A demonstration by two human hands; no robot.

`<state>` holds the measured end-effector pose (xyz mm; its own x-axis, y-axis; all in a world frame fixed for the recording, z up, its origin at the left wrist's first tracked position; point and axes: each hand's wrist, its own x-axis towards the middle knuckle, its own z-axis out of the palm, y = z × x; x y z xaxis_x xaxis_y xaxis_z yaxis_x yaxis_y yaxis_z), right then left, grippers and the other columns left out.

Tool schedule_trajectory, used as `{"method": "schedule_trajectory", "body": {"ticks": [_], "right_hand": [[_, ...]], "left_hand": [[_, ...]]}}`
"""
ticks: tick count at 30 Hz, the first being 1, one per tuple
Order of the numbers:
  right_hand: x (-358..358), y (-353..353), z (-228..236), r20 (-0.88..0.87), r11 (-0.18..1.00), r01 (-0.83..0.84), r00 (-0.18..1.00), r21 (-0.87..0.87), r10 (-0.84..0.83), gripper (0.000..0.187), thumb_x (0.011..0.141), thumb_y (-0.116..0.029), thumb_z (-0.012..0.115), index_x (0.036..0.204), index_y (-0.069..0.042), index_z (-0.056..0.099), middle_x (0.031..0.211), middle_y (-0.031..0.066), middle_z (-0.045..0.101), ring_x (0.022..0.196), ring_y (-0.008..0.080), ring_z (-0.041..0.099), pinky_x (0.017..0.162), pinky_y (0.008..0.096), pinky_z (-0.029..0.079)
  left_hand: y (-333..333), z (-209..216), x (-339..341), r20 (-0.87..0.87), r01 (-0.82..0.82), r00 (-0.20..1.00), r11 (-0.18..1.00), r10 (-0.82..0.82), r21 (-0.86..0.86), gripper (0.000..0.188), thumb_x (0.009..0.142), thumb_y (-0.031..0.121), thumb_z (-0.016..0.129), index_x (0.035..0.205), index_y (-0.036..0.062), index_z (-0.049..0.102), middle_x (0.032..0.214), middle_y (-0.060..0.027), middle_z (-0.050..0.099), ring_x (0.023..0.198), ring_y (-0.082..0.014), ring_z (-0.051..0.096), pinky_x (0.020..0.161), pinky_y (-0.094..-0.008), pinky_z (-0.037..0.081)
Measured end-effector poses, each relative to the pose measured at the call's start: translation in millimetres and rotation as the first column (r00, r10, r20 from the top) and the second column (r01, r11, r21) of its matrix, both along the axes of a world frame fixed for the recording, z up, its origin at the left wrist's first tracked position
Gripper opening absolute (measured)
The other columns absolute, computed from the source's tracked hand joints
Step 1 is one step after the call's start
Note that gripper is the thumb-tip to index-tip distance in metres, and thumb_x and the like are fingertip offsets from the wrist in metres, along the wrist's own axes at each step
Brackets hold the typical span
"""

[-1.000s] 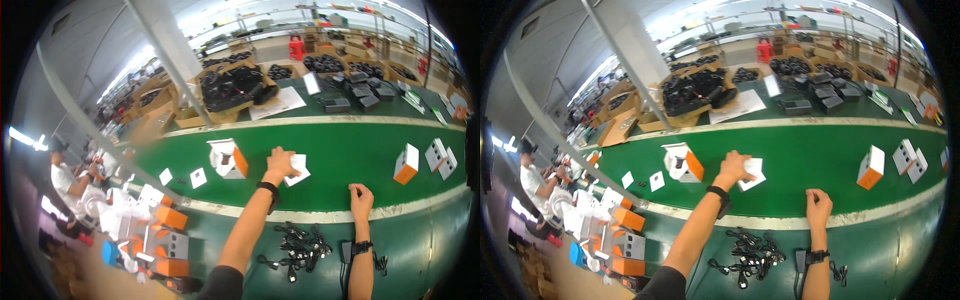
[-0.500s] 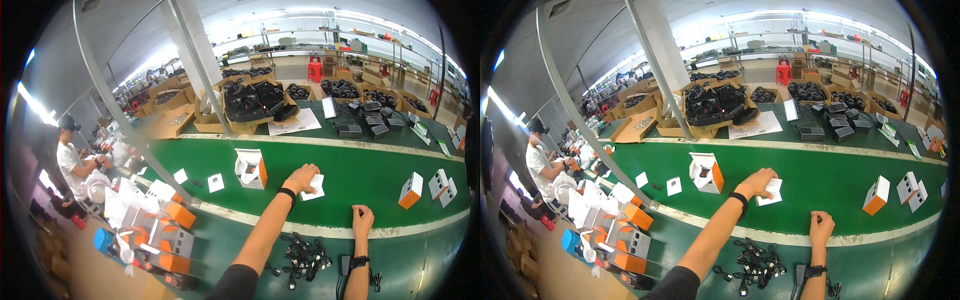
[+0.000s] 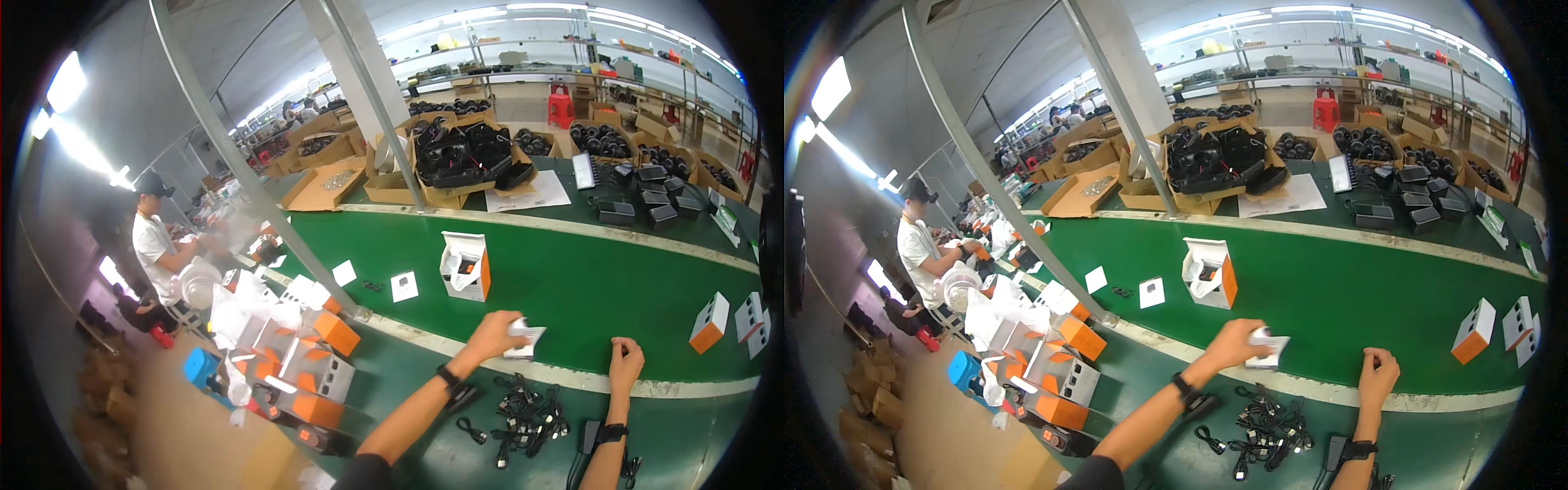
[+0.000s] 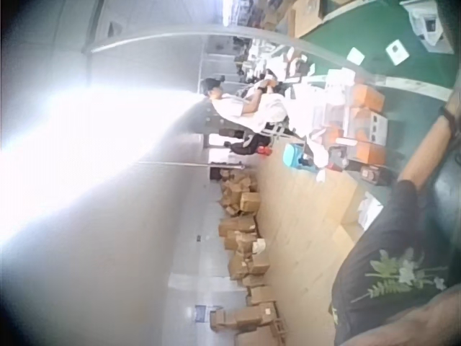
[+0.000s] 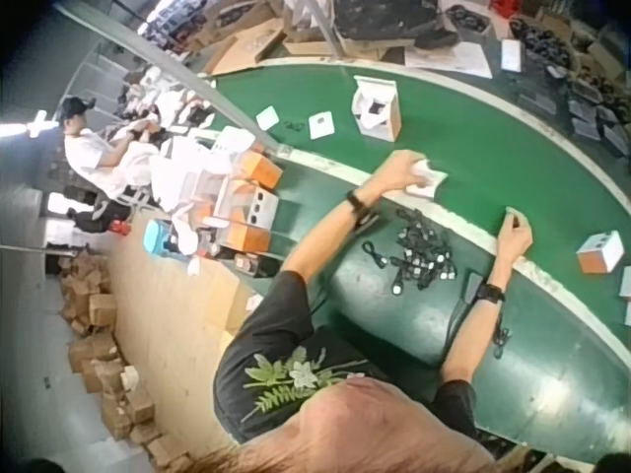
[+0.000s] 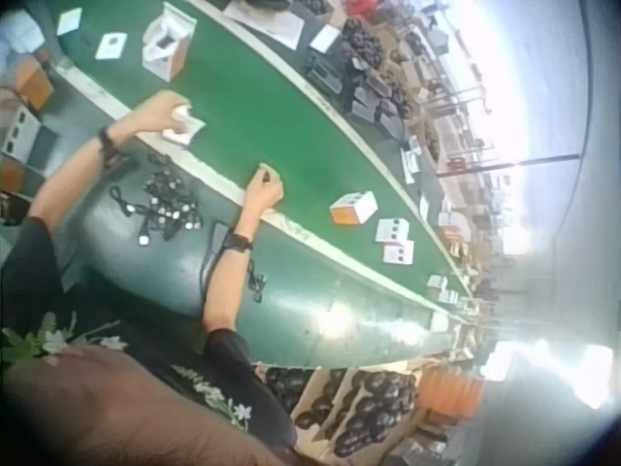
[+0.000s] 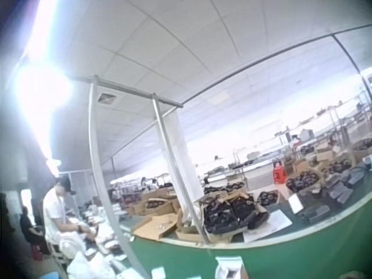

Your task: Assembling electronic product boxes, putting components inside, and arranging them on a factory conveyor line.

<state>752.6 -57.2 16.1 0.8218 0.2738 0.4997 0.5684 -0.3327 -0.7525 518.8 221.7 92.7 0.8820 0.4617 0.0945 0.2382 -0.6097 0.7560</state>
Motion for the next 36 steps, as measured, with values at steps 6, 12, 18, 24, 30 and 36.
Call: {"method": "schedule_trajectory", "body": {"ticks": [6,12,18,24,30,36], "right_hand": [[-2.7,7.7,8.4,-0.044,0.999,-0.021,0.999,-0.042,0.019,0.011,0.098,-0.011,0.074,0.093,-0.002,0.079,0.080,0.0103,0.071,0.073,0.0269,0.063,0.074,0.0418,0.050],[-3.5,15.7,-3.4,-0.087,0.997,-0.055,0.995,-0.044,0.051,0.011,0.097,-0.012,0.073,0.092,-0.004,0.079,0.082,0.0099,0.072,0.077,0.0277,0.063,0.081,0.0438,0.049],[-7.3,5.1,-3.4,0.000,0.992,-0.010,1.000,-0.128,0.010,0.013,0.098,-0.013,0.071,0.090,-0.005,0.077,0.082,0.0076,0.068,0.075,0.0271,0.062,0.120,0.0522,0.040],[-6.0,-2.3,5.3,-0.023,0.989,-0.027,0.999,-0.144,0.024,0.011,0.099,-0.013,0.071,0.093,-0.006,0.076,0.089,0.0048,0.070,0.076,0.0227,0.062,0.128,0.0546,0.032],[-1.7,1.1,0.0,-0.021,0.990,0.003,1.000,-0.141,-0.006,0.011,0.101,-0.013,0.071,0.094,-0.005,0.076,0.089,0.0045,0.071,0.076,0.0213,0.062,0.128,0.0534,0.032],[-10.8,9.3,2.2,-0.032,0.985,-0.029,0.999,-0.168,0.024,0.011,0.100,-0.013,0.072,0.093,-0.007,0.076,0.092,0.0040,0.072,0.080,0.0217,0.063,0.129,0.0542,0.031]], "left_hand": [[81.0,24.4,-130.6,-0.118,-0.374,0.912,0.914,0.393,0.155,0.082,0.068,0.034,0.102,0.136,-0.0009,0.070,0.120,-0.0213,0.080,0.109,-0.0336,0.077,0.095,-0.0415,0.059],[213.7,23.8,-104.9,-0.448,-0.464,0.646,0.784,0.618,0.413,0.108,0.059,0.029,0.107,0.149,-0.0027,0.055,0.139,-0.0247,0.072,0.127,-0.0422,0.070,0.104,-0.0473,0.059],[240.4,13.3,-116.7,-0.569,-0.256,0.589,0.801,0.573,0.541,0.106,0.052,0.022,0.108,0.144,0.0086,0.058,0.136,-0.0219,0.074,0.129,-0.0420,0.069,0.104,-0.0508,0.057],[251.8,30.1,-119.5,-0.614,-0.011,0.669,0.832,0.419,0.555,0.094,0.053,0.044,0.104,0.136,0.0154,0.071,0.143,-0.0192,0.067,0.136,-0.0377,0.060,0.113,-0.0430,0.051],[308.4,23.2,-134.8,-0.143,-0.480,0.807,0.778,0.573,0.405,0.092,0.061,0.040,0.103,0.133,-0.0068,0.071,0.132,-0.0277,0.074,0.124,-0.0403,0.072,0.108,-0.0446,0.057],[351.0,-14.6,-224.7,-0.114,-0.969,0.078,0.102,0.990,0.225,0.106,0.063,0.052,0.105,0.130,-0.0124,0.054,0.126,-0.0258,0.077,0.106,-0.0327,0.080,0.092,-0.0400,0.064]]}}
